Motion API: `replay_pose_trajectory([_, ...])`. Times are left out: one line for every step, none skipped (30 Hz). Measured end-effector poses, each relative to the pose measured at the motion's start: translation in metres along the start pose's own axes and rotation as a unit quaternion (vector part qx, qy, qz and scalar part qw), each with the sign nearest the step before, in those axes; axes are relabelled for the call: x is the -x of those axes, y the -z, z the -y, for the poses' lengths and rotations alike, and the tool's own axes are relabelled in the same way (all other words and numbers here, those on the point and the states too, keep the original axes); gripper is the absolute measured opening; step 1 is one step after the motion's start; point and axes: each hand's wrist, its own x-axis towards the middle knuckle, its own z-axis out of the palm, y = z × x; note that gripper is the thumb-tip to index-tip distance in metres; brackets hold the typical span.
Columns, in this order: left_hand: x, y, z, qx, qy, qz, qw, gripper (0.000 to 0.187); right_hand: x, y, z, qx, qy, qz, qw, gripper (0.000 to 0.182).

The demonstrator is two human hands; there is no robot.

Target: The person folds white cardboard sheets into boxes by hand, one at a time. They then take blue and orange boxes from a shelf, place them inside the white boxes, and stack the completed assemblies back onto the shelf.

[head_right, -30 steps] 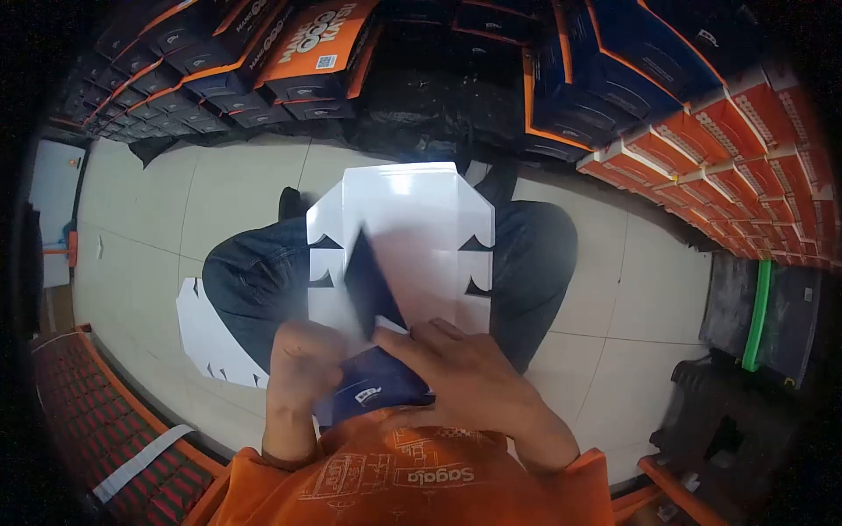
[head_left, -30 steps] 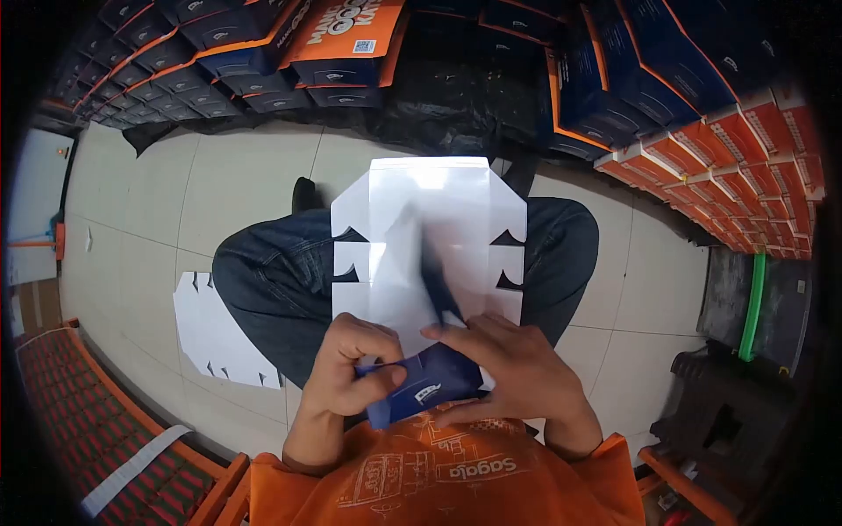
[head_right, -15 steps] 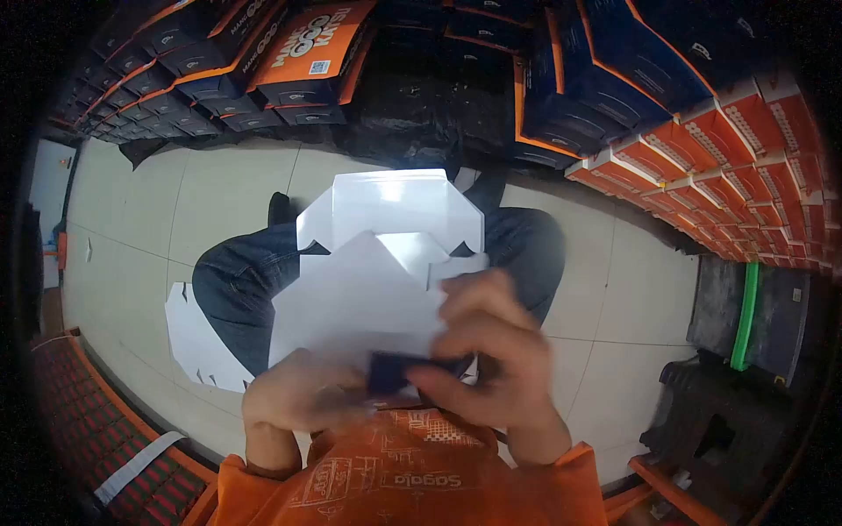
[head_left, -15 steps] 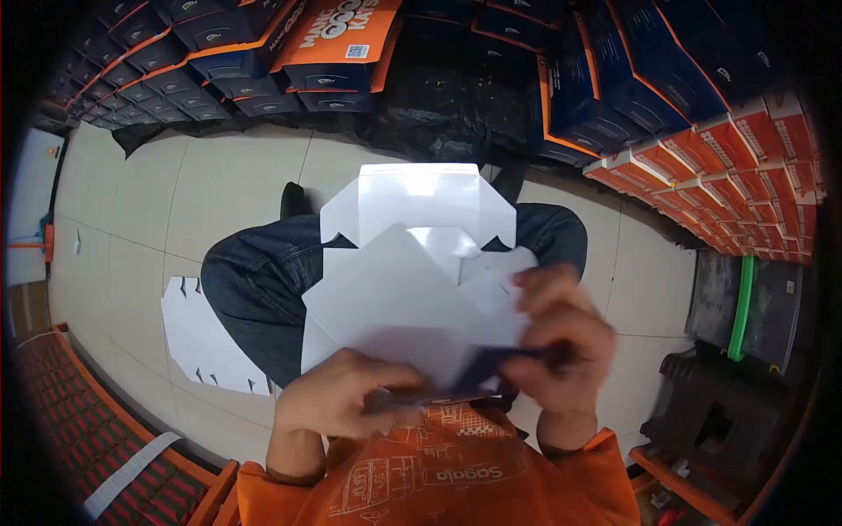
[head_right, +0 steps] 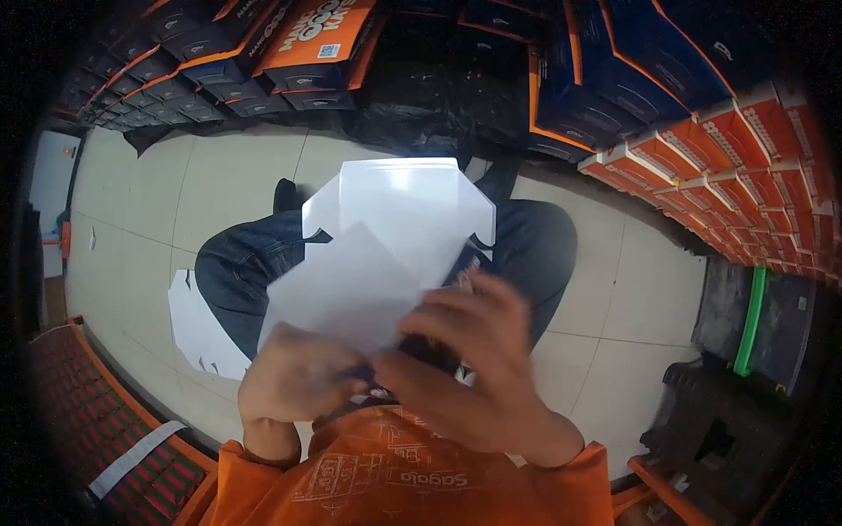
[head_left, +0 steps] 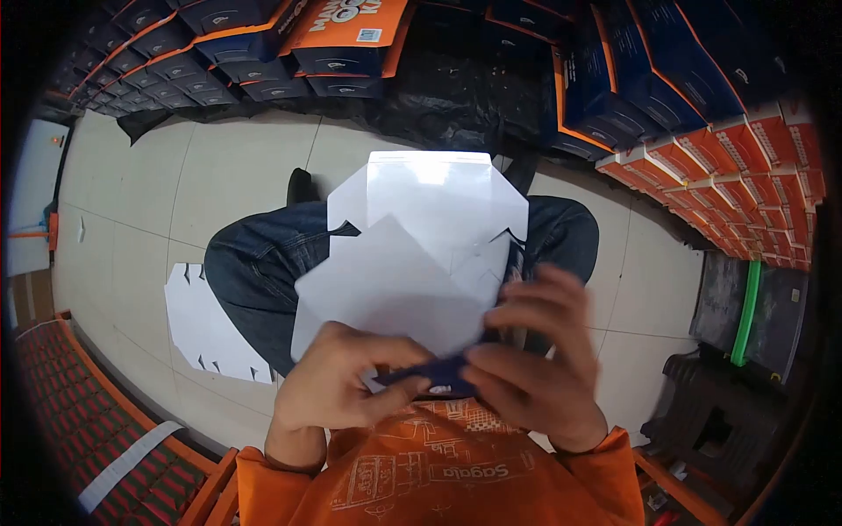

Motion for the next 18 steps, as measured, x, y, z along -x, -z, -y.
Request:
replay_pose_trajectory([0.005, -0.002, -0.005, 0.092, 0.069, -0.078, 0.99, 0.03, 0.004, 0.005, -0.004, 0.025, 0.037, -0.023, 0.999, 0.039])
replay_pose_trajectory([0.009, -0.003, -0.009, 0.18, 0.135, -0.155, 0.962, 0.027, 0.007, -0.003, -0.003, 0.023, 0.044, -0.025, 0.998, 0.039])
replay_pose_trajectory([0.007, -0.014, -0.009, 0.274, 0.115, -0.245, 0.923, 0.024, 0.012, -0.016, -0.002, 0.043, 0.08, -0.029, 0.995, 0.036])
replay_pose_trajectory([0.004, -0.017, -0.012, 0.27, 0.117, -0.247, 0.923, 0.024, 0.019, -0.03, -0.002, 0.062, 0.114, -0.03, 0.991, 0.032])
replay_pose_trajectory([0.001, -0.02, -0.014, 0.377, 0.125, -0.302, 0.867, 0.026, 0.026, -0.044, -0.006, 0.087, 0.137, -0.058, 0.985, 0.03])
replay_pose_trajectory([-0.001, -0.022, -0.016, 0.479, 0.131, -0.35, 0.795, 0.029, 0.028, -0.048, -0.008, 0.085, 0.136, -0.059, 0.985, 0.03])
replay_pose_trajectory([-0.005, -0.022, -0.017, 0.535, 0.108, -0.344, 0.765, 0.029, 0.029, -0.05, -0.01, 0.086, 0.112, -0.08, 0.987, 0.032])
replay_pose_trajectory([-0.007, -0.021, -0.02, 0.535, 0.108, -0.344, 0.764, 0.029, 0.03, -0.05, -0.01, 0.088, 0.088, -0.1, 0.987, 0.034])
replay_pose_trajectory([-0.007, -0.021, -0.024, 0.495, 0.143, -0.336, 0.789, 0.028, 0.024, -0.044, -0.006, 0.099, 0.062, -0.086, 0.989, 0.04])
replay_pose_trajectory([-0.008, -0.02, -0.026, 0.452, 0.174, -0.327, 0.811, 0.028, 0.019, -0.036, -0.004, 0.1, 0.065, -0.085, 0.989, 0.04])
replay_pose_trajectory([-0.006, -0.024, -0.022, 0.436, 0.149, -0.329, 0.825, 0.023, 0.016, -0.026, -0.002, 0.119, 0.079, -0.022, 0.99, 0.041])
replay_pose_trajectory([-0.007, -0.028, -0.02, 0.435, 0.147, -0.328, 0.825, 0.023, 0.013, -0.02, 0.0, 0.138, 0.093, 0.041, 0.985, 0.042])
replay_pose_trajectory([-0.009, -0.033, -0.019, 0.417, 0.147, -0.357, 0.823, 0.023, 0.009, -0.018, 0.001, 0.157, 0.114, 0.056, 0.979, 0.037])
replay_pose_trajectory([-0.009, -0.039, -0.016, 0.399, 0.15, -0.385, 0.818, 0.023, 0.007, -0.019, 0.0, 0.157, 0.112, 0.057, 0.98, 0.037])
replay_pose_trajectory([-0.002, -0.038, -0.005, 0.289, 0.172, -0.31, 0.889, 0.024, 0.003, -0.022, -0.004, 0.147, 0.111, 0.063, 0.981, 0.033])
replay_pose_trajectory([-0.006, -0.049, -0.005, 0.339, 0.16, -0.345, 0.86, 0.024, -0.001, -0.024, -0.009, 0.136, 0.108, 0.07, 0.982, 0.03])
replay_pose_trajectory([-0.007, -0.053, -0.003, 0.429, 0.135, -0.333, 0.828, 0.025, -0.003, -0.027, -0.012, 0.066, 0.082, 0.072, 0.992, 0.03])
replay_pose_trajectory([-0.009, -0.057, 0.002, 0.515, 0.107, -0.319, 0.788, 0.025, -0.001, -0.028, -0.015, 0.068, 0.08, 0.072, 0.992, 0.03])
